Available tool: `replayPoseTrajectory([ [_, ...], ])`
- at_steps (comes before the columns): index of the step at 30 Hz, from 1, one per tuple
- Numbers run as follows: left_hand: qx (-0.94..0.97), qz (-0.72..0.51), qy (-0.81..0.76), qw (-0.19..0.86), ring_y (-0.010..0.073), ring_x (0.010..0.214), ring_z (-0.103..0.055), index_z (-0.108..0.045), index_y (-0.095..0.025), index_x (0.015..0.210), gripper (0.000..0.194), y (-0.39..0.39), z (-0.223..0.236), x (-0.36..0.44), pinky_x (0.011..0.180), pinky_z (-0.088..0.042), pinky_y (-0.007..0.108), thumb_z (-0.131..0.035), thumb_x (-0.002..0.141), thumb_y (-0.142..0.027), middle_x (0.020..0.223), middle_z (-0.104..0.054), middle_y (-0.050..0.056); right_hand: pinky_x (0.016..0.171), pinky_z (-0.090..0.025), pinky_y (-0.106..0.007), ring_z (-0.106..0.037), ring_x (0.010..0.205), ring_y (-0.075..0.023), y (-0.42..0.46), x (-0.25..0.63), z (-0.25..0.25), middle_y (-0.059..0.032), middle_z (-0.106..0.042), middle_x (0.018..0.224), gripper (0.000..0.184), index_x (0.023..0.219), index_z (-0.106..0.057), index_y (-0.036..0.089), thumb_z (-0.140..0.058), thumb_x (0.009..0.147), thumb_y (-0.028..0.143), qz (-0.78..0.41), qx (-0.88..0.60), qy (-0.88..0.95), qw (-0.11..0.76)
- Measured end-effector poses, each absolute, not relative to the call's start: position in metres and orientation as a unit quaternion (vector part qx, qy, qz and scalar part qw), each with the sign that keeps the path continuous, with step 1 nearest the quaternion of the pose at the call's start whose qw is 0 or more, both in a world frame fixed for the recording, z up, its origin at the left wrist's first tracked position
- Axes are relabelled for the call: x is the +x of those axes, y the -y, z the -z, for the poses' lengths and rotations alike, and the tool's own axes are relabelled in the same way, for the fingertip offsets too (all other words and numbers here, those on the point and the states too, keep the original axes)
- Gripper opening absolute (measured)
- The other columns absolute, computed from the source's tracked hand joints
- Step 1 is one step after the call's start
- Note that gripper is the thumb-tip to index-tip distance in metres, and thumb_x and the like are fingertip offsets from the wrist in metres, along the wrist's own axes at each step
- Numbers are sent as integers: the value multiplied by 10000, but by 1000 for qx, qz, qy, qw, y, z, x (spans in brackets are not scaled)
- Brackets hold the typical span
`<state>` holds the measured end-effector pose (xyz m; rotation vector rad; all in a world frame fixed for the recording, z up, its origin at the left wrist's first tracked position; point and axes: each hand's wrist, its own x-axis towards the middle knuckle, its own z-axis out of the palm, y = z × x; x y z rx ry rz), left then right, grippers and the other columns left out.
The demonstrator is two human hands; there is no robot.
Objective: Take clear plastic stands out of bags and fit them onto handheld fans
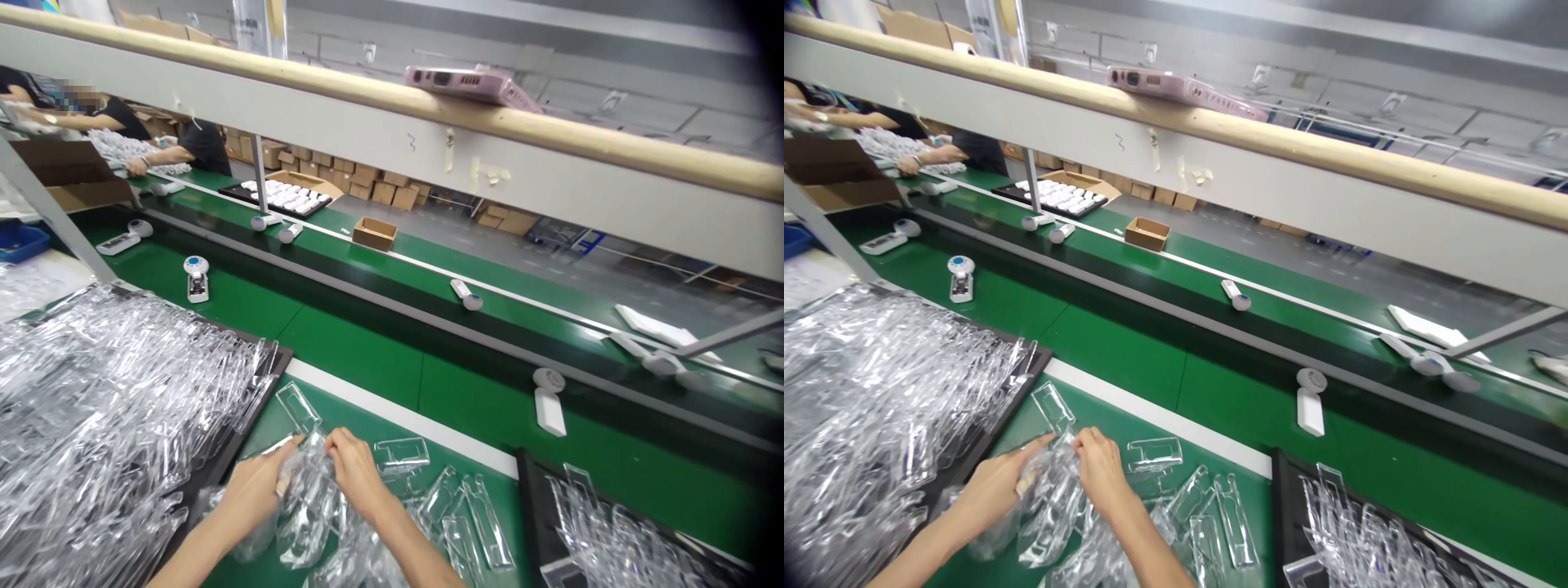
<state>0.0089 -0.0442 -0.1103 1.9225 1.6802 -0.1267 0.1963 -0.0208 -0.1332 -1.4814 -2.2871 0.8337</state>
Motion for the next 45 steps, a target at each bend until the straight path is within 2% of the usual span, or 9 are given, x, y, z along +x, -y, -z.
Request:
replayPoseTrajectory([
  [6,661,-110,-630,393,201,754,-627,-333,-287,1376,540,54,67,-1,711,-445,272,-409,849,-377,830,-679,1,699,-388,-228,-554,765,-133,26,198,70,2,-570,848,197,862,-547,223,-422,844,72,-294,-473,812,174],
  [10,638,-220,-576,462,186,809,-606,-386,-253,1330,571,56,46,8,728,-445,241,-514,793,-395,953,-662,8,718,-385,-248,-533,762,-136,24,186,32,-4,-561,858,198,902,-547,218,-398,857,97,-269,-439,834,200],
  [13,630,-272,-593,423,163,711,-564,-583,-200,985,253,53,41,15,630,-415,222,-483,800,-340,791,-632,-3,707,-384,-236,-525,752,-123,21,175,16,9,-550,844,199,881,-546,220,-402,841,89,-295,-421,824,237],
  [16,616,-295,-616,392,136,604,-492,-538,-183,696,209,46,43,16,544,-358,219,-458,812,-337,626,-536,-23,669,-387,-206,-529,725,-104,15,174,19,32,-549,813,180,842,-554,229,-434,824,96,-360,-436,771,293],
  [18,589,-321,-622,403,138,621,-505,-537,-178,714,237,40,46,12,568,-374,222,-499,798,-397,646,-546,-24,679,-399,-211,-544,730,-103,12,181,34,26,-567,877,206,951,-552,240,-447,827,113,-371,-491,737,279],
  [24,483,-426,-632,431,193,754,-583,-557,-152,1034,466,27,48,-8,653,-436,267,-636,699,-466,849,-624,40,737,-408,-364,-610,893,-274,19,209,100,-130,-571,1071,450,1112,-548,184,-700,692,241,-332,-647,686,-28],
  [31,375,-505,-599,495,144,637,-549,-562,-147,779,372,21,49,-13,578,-421,227,-730,625,-440,710,-581,-4,680,-365,-245,-606,825,-176,18,209,133,-51,-634,834,149,730,-604,179,-534,735,47,-350,-625,697,-9],
  [40,269,-558,-617,486,132,617,-540,-577,-162,872,473,23,44,-15,551,-442,214,-775,538,-431,711,-578,-22,643,-350,-218,-575,767,-140,19,204,133,15,-606,813,167,890,-584,225,-585,745,142,-348,-597,722,41],
  [45,347,-512,-632,466,190,712,-586,-585,-161,894,448,28,46,-18,613,-471,253,-727,595,-463,766,-617,17,647,-338,-245,-576,743,-147,15,191,131,-9,-592,821,142,738,-603,199,-521,766,86,-337,-593,730,41],
])
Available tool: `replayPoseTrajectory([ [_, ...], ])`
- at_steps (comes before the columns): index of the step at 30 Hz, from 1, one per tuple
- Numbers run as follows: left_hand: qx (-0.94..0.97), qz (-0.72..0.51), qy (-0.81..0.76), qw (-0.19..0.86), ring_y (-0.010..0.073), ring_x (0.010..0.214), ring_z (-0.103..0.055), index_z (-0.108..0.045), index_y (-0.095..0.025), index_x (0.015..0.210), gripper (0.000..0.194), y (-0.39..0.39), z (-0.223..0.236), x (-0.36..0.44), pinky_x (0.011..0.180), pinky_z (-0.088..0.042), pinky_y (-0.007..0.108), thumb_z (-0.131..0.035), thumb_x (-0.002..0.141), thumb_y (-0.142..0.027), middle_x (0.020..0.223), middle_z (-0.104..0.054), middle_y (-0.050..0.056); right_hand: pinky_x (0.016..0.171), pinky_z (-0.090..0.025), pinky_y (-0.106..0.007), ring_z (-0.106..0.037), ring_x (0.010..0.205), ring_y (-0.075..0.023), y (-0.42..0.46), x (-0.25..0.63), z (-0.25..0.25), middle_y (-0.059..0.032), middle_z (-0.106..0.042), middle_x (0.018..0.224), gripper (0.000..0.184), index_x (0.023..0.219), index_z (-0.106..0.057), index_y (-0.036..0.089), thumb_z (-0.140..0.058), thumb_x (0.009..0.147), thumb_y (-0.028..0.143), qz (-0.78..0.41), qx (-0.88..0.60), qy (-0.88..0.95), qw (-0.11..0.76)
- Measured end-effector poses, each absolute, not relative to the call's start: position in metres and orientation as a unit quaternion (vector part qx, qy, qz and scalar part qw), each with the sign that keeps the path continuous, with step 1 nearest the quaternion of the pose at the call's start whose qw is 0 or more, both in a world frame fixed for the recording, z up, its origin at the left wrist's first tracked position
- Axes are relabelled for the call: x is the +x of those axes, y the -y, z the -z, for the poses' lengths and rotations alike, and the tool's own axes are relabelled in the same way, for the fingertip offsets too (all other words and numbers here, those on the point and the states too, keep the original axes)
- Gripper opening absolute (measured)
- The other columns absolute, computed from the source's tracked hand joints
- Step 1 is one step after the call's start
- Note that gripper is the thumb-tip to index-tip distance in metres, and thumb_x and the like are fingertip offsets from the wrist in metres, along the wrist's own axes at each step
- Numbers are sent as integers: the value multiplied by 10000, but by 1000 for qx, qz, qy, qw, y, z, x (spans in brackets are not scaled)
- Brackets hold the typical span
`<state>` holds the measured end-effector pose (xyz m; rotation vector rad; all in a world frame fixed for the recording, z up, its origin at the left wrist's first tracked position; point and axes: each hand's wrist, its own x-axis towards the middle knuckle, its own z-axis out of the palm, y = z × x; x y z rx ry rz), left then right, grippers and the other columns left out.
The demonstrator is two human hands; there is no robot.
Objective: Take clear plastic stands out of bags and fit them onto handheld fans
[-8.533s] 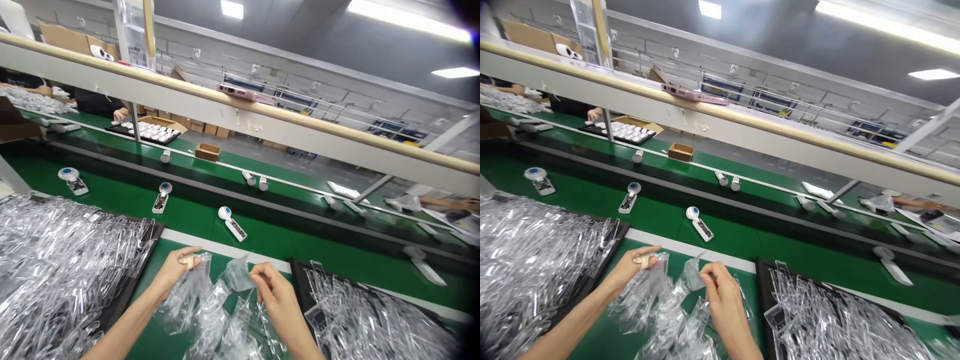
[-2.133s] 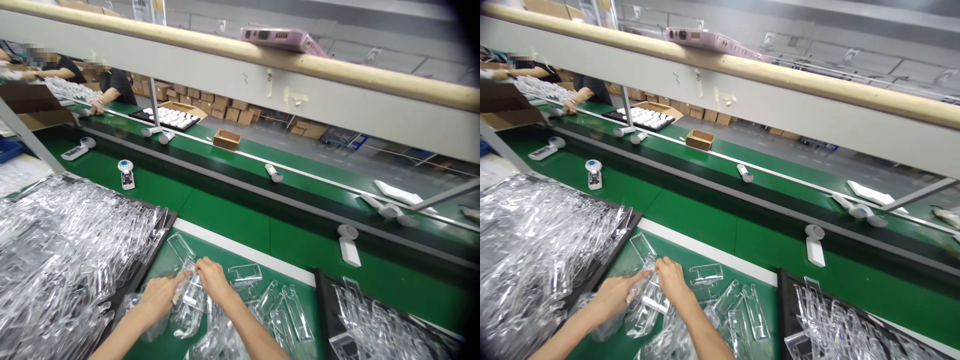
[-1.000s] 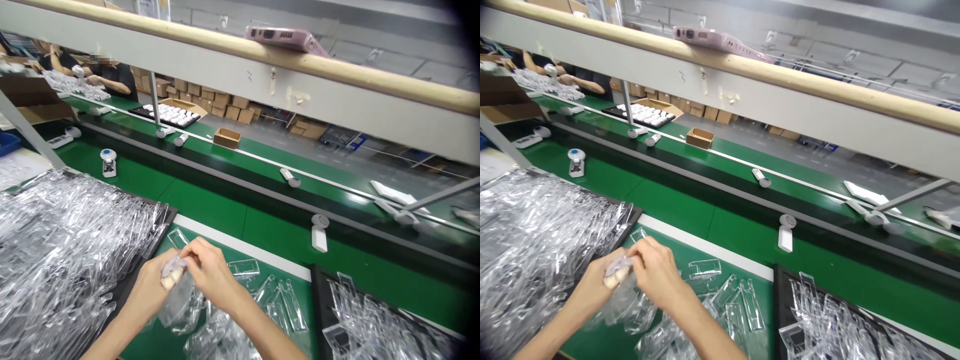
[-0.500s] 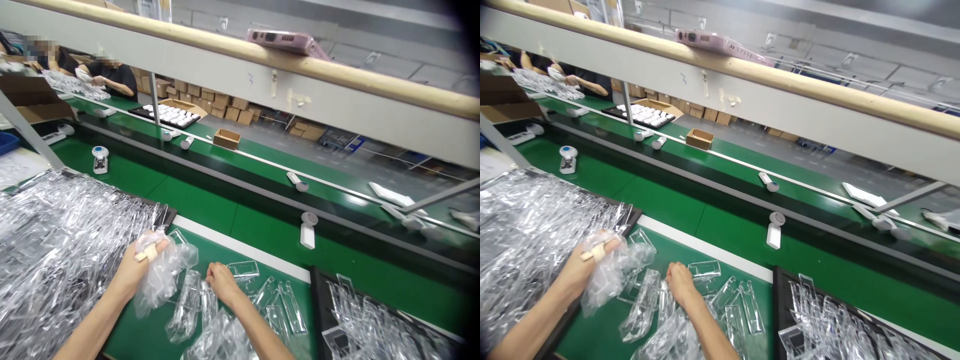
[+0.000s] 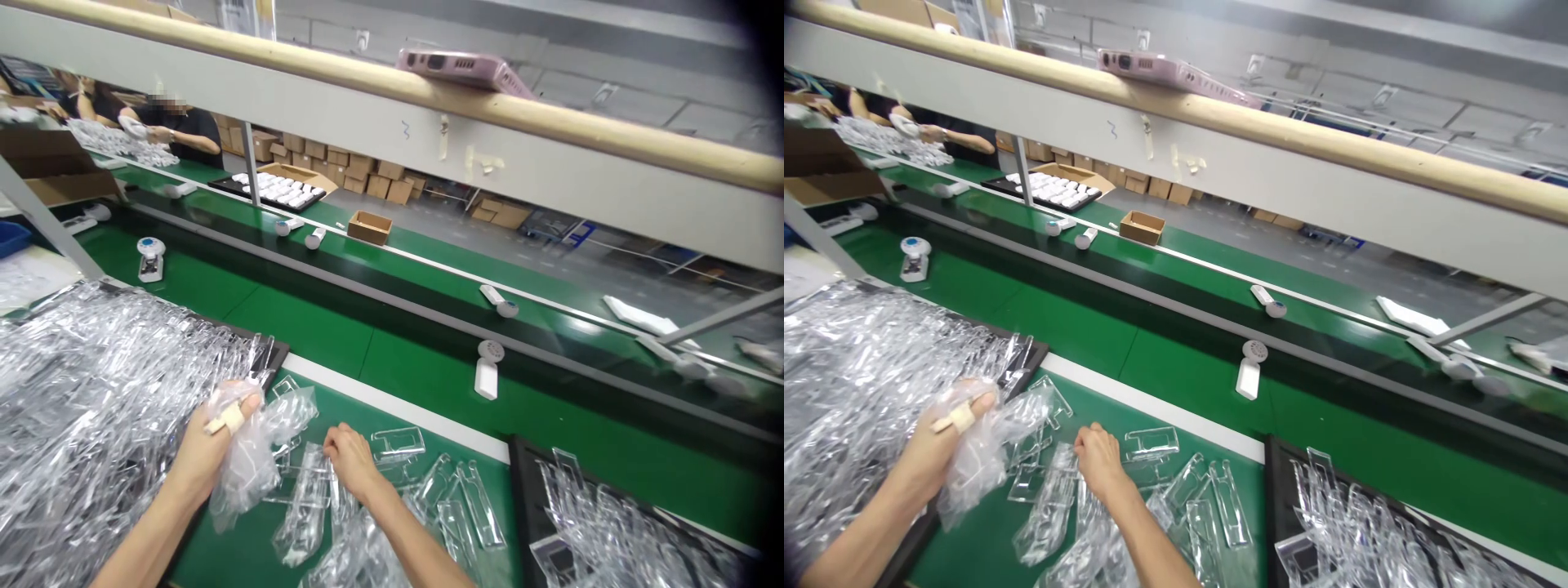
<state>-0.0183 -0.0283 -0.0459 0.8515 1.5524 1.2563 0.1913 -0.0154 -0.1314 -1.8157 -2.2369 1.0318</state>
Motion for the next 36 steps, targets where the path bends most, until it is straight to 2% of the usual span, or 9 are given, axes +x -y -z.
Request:
replayPoseTrajectory([
  [7,590,-269,-569,506,212,743,-607,-492,-209,1267,585,38,31,-11,716,-472,292,-589,739,-442,817,-665,28,672,-347,-220,-539,752,-111,20,195,57,45,-570,830,113,799,-553,242,-495,830,150,-342,-518,775,119],
  [9,649,-209,-537,496,212,793,-610,-571,-221,1176,462,37,28,-2,747,-454,270,-555,765,-430,865,-674,23,682,-358,-205,-536,770,-104,22,192,35,51,-563,813,132,795,-537,240,-476,834,129,-367,-472,784,169],
  [12,703,-172,-548,419,184,712,-588,-652,-202,814,298,33,26,6,658,-426,228,-483,801,-448,742,-654,3,690,-381,-196,-551,777,-97,20,190,21,49,-580,827,141,814,-529,233,-437,857,135,-400,-442,768,234],
  [14,696,-190,-576,384,167,651,-561,-610,-196,719,314,31,26,6,595,-402,216,-453,809,-453,674,-624,-8,705,-400,-204,-574,793,-100,16,193,29,41,-605,880,137,928,-529,242,-422,878,173,-383,-490,757,202],
  [17,659,-239,-615,363,159,628,-538,-568,-197,716,307,28,28,0,569,-386,213,-472,789,-479,648,-593,-20,783,-413,-269,-598,919,-158,14,203,59,-18,-612,1025,249,1090,-510,231,-458,856,161,-320,-575,750,64],
  [23,595,-323,-645,353,167,631,-533,-552,-190,816,352,29,22,-1,593,-405,240,-541,725,-530,683,-575,-10,745,-439,-366,-629,911,-287,19,210,110,-185,-568,1119,384,1029,-582,115,-568,671,-23,-303,-587,742,-114],
  [27,546,-379,-649,371,190,709,-558,-553,-198,1002,458,34,16,4,646,-411,265,-568,698,-540,813,-619,19,810,-434,-381,-594,959,-239,14,207,107,-119,-590,1098,302,1011,-580,121,-577,721,36,-315,-575,742,-142],
  [32,550,-373,-616,423,124,528,-442,-436,-194,634,390,35,18,-4,511,-342,226,-607,677,-542,579,-484,-33,680,-432,-284,-615,841,-208,11,216,91,-77,-649,916,262,937,-598,150,-601,682,87,-364,-560,736,-106],
  [36,559,-362,-605,435,119,526,-425,-472,-193,689,335,39,20,-6,502,-332,214,-617,682,-496,574,-473,-45,526,-374,-191,-581,578,-106,18,227,74,15,-616,673,208,860,-600,195,-450,763,88,-423,-539,728,-39],
])
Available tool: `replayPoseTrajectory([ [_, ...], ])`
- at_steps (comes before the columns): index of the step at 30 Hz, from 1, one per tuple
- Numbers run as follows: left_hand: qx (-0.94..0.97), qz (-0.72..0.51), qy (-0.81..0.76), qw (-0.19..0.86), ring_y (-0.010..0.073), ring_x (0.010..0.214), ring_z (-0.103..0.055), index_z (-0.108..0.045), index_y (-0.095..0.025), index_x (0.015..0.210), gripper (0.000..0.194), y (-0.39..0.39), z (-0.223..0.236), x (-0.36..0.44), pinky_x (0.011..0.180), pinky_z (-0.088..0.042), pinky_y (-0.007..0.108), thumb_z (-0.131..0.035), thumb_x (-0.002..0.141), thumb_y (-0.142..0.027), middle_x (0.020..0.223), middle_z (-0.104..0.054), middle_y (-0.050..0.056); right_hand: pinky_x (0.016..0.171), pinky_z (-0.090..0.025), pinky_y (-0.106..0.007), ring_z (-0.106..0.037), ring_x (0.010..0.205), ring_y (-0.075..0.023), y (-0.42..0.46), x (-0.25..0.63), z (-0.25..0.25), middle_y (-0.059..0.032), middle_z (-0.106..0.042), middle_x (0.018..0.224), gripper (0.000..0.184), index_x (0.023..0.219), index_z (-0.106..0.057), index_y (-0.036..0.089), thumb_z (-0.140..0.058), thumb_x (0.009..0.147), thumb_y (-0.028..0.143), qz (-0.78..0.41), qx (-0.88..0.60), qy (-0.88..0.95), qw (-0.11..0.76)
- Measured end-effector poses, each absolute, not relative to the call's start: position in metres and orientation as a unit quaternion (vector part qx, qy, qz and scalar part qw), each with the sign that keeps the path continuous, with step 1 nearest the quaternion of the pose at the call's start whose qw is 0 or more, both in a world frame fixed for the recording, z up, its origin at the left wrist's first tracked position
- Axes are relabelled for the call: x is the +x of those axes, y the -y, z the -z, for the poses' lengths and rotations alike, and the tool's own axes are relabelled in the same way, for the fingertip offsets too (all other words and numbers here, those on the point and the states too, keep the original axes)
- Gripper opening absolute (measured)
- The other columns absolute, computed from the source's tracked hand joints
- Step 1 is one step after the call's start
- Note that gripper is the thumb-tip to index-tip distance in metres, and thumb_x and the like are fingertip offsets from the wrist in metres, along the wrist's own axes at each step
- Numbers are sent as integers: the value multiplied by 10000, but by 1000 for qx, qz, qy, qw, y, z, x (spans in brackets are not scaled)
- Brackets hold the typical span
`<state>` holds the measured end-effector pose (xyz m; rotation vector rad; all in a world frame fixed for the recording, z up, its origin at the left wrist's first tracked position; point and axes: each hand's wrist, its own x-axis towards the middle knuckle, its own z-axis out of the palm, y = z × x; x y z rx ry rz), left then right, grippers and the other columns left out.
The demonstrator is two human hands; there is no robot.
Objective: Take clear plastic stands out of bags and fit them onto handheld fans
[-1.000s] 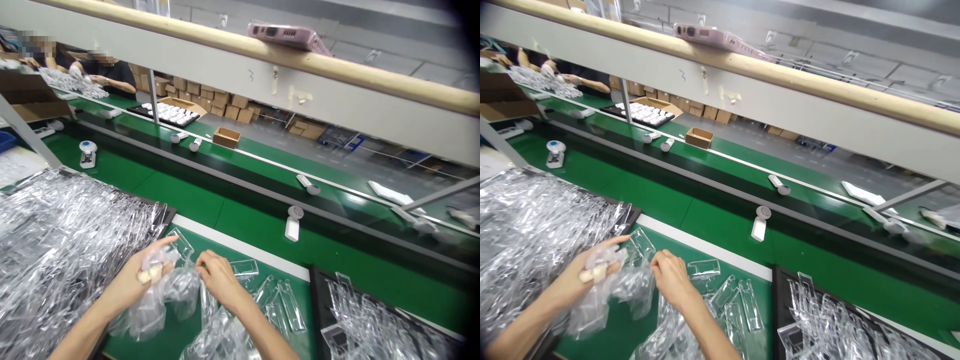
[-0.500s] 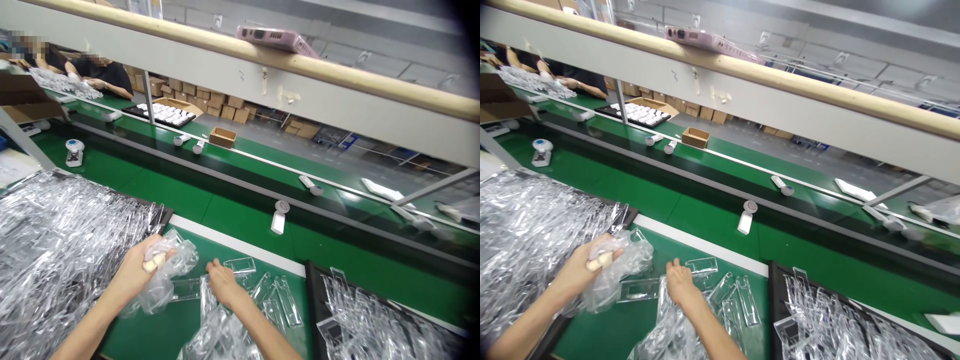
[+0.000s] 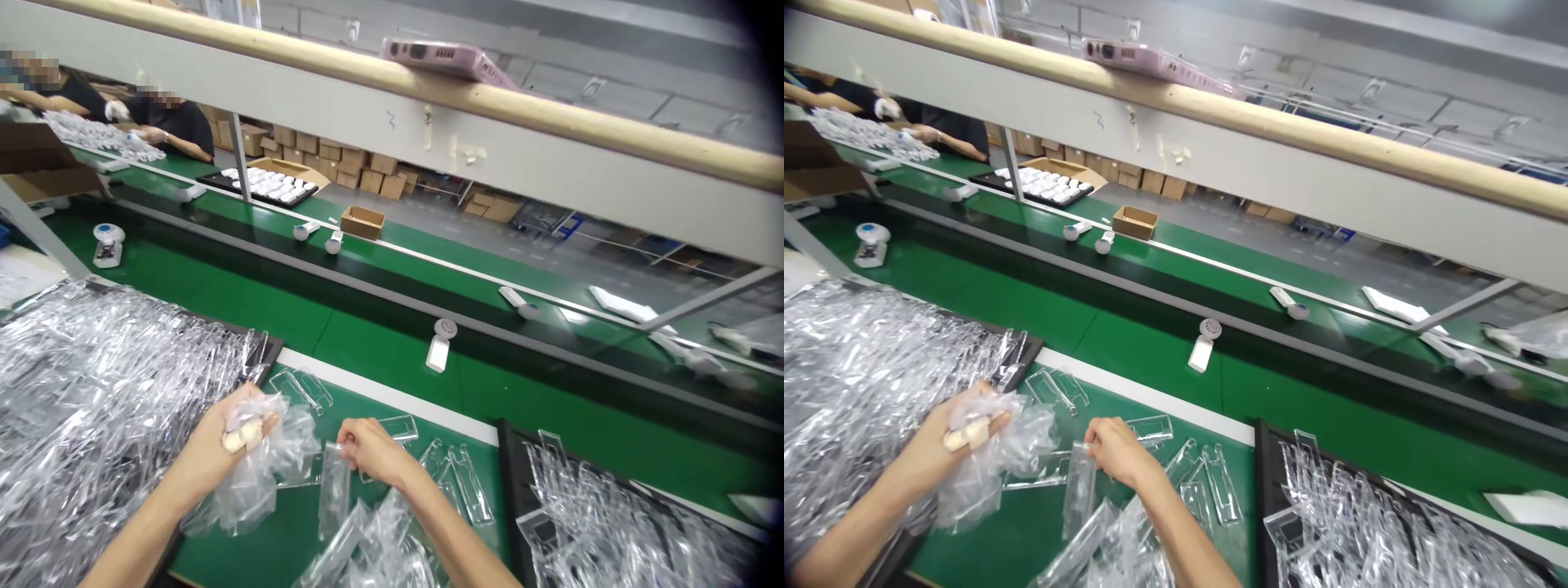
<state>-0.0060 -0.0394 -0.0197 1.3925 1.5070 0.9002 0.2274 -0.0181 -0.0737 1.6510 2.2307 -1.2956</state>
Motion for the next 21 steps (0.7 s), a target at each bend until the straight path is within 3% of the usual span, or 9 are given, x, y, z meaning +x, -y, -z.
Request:
replayPoseTrajectory([
  [3,581,-318,-593,459,156,630,-518,-571,-212,1020,396,45,20,-5,589,-397,231,-588,723,-473,695,-586,-16,576,-370,-184,-554,614,-91,30,231,50,37,-574,654,170,754,-596,205,-459,770,105,440,519,-732,-21],
  [6,625,-220,-538,522,184,739,-571,-488,-223,1265,546,49,21,-4,694,-438,250,-567,768,-434,843,-655,15,638,-350,-205,-512,703,-93,42,230,23,34,-536,784,144,716,-579,212,-487,770,114,417,511,-743,-108],
  [9,652,-187,-506,534,198,778,-595,-517,-224,1268,546,51,20,-3,719,-455,245,-590,756,-398,902,-679,20,636,-326,-215,-468,688,-88,50,227,0,45,-492,798,127,736,-556,218,-497,779,115,406,504,-749,-141],
  [14,682,-198,-500,495,191,707,-597,-514,-250,1282,579,55,12,9,679,-464,238,-613,727,-385,802,-682,0,656,-301,-220,-452,734,-90,50,226,-21,49,-477,797,151,754,-509,211,-467,794,72,360,481,-788,-137],
  [21,712,-140,-510,462,158,617,-547,-388,-266,1369,643,59,3,20,606,-430,213,-558,772,-433,719,-647,-35,617,-286,-221,-445,709,-97,35,227,-26,31,-475,800,136,771,-566,209,-494,804,99,324,458,-820,-117],
])
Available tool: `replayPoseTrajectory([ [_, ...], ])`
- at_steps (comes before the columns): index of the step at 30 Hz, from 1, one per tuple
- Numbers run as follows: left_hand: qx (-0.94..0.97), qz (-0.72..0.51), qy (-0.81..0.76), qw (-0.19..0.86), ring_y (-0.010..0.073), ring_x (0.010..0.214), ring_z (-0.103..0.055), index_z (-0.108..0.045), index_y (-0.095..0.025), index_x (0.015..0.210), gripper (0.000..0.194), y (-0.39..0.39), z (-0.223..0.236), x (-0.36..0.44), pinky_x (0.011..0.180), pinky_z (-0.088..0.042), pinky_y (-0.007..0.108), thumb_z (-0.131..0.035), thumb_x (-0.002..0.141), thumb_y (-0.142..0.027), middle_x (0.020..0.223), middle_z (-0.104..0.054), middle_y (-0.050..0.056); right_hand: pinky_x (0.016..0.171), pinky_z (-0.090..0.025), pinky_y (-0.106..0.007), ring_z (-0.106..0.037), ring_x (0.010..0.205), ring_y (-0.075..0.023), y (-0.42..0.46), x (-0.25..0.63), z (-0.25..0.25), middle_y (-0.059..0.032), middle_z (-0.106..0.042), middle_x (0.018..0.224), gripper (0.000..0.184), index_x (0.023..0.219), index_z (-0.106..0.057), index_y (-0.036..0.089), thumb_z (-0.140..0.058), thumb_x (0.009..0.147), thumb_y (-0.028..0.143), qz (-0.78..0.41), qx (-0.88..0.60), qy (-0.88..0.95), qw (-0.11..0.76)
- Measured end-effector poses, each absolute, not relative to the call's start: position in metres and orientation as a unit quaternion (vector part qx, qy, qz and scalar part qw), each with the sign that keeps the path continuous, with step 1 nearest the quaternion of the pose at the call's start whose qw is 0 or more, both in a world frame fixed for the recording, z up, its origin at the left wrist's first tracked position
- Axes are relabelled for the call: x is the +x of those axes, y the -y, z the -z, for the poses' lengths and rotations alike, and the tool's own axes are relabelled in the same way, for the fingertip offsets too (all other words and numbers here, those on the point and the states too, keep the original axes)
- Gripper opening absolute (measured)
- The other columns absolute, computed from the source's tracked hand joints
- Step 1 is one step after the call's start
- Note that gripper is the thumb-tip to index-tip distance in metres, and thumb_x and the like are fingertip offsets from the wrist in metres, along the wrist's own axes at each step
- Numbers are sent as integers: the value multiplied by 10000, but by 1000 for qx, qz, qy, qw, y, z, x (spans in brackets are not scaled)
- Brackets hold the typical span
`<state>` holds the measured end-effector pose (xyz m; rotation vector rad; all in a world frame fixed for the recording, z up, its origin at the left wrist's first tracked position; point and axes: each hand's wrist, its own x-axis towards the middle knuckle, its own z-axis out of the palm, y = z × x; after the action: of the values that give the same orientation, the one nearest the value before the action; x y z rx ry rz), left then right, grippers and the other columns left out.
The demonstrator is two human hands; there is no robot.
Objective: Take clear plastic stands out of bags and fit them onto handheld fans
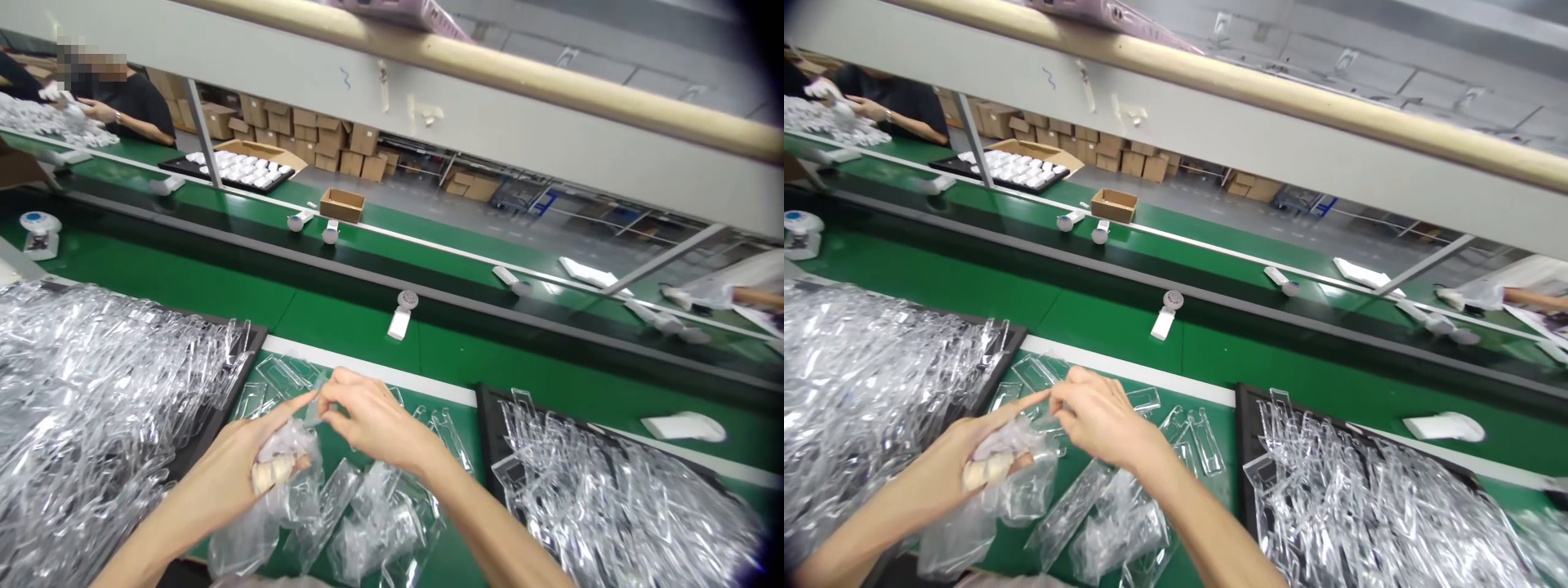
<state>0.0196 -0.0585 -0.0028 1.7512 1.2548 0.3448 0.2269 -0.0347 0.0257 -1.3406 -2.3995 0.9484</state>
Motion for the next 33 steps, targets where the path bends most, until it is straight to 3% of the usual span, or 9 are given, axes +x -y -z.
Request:
replayPoseTrajectory([
  [6,692,-165,-524,468,204,756,-602,-503,-240,1276,551,61,5,27,700,-449,239,-560,761,-428,888,-683,3,632,-332,-214,-491,685,-94,28,221,-31,39,-559,731,185,698,-570,191,-482,802,66,-405,-445,780,172],
  [10,683,-180,-527,472,170,658,-551,-633,-172,893,309,60,11,39,599,-415,221,-528,777,-439,733,-642,4,669,-371,-210,-525,721,-94,35,216,-34,40,-587,760,186,719,-570,195,-473,787,53,-449,-431,749,229],
  [13,680,-187,-550,447,137,567,-466,-534,-168,654,333,59,20,39,518,-348,213,-505,783,-474,579,-535,-19,670,-396,-216,-554,721,-103,53,225,-17,41,-593,749,165,774,-575,213,-453,831,118,-442,-504,693,266],
  [16,653,-191,-584,443,151,609,-482,-515,-171,664,368,58,28,28,555,-370,227,-517,766,-525,626,-546,-9,667,-427,-276,-595,733,-158,85,241,24,2,-616,826,107,930,-567,217,-515,844,251,-347,-655,648,174],
  [20,614,-221,-567,502,210,754,-566,-576,-163,760,352,53,32,15,725,-433,282,-579,739,-514,752,-625,31,657,-461,-375,-659,786,-286,131,247,88,-145,-549,1174,507,1182,-486,193,-678,714,222,-242,-733,631,-82],
  [23,559,-274,-539,568,264,976,-574,-646,-164,926,416,48,33,16,902,-405,333,-639,690,-506,982,-661,74,622,-440,-337,-667,739,-263,147,247,110,-116,-602,1059,310,1045,-555,196,-521,763,74,-214,-726,642,-121],
  [27,430,-317,-564,630,290,910,-608,-649,-124,968,552,48,42,20,877,-435,413,-731,567,-495,928,-669,108,624,-390,-280,-589,689,-168,148,264,91,-36,-594,825,246,816,-542,208,-354,801,51,-278,-708,643,86],
  [30,321,-317,-554,700,259,805,-630,-599,-150,1070,612,58,55,27,763,-489,385,-741,550,-438,844,-658,78,606,-367,-255,-487,641,-143,147,279,63,17,-501,690,101,732,-495,216,-449,821,218,-425,-656,558,278],
  [33,334,-301,-517,728,226,663,-614,-620,-169,1068,525,74,69,40,646,-503,357,-612,664,-506,677,-615,56,578,-345,-238,-430,616,-122,148,281,49,26,-479,701,222,683,-471,214,-599,763,377,-550,-585,425,417],
])
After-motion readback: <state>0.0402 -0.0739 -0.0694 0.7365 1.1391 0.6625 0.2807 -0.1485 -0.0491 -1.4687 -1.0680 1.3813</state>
